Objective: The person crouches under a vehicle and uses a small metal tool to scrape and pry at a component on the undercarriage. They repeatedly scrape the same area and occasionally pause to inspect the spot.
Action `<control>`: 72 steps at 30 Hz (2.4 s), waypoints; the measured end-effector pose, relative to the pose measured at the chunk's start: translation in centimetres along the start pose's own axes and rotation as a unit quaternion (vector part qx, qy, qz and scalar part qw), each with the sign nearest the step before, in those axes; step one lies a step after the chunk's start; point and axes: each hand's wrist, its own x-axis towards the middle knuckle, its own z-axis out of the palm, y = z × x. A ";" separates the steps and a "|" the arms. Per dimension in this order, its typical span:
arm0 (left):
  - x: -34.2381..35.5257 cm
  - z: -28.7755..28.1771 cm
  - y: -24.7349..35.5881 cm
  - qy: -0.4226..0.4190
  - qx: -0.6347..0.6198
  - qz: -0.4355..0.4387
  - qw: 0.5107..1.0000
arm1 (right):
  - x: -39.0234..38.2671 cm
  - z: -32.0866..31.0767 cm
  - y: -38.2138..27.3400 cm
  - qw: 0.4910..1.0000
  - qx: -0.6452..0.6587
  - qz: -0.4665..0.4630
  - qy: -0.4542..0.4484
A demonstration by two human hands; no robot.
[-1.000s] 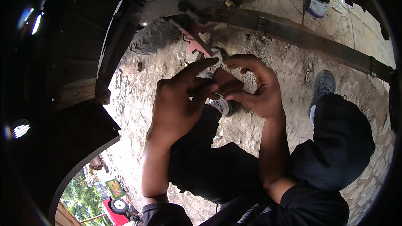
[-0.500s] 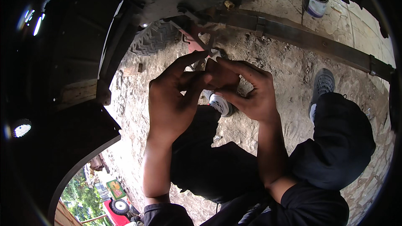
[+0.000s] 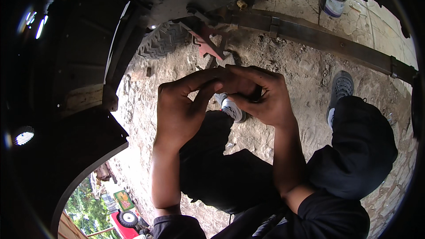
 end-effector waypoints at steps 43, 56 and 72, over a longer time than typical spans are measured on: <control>1.7 1.7 -3.6 -0.140 -0.148 -0.031 0.979 | -0.7 -1.1 -0.4 0.975 0.123 0.182 -0.044; 2.1 1.3 -4.5 -0.130 -0.268 -0.076 0.952 | -0.8 1.4 1.5 0.991 0.109 0.054 0.059; 2.8 0.9 -4.3 -0.137 -0.384 -0.248 0.879 | 0.0 1.5 2.5 0.988 -0.042 -0.086 0.118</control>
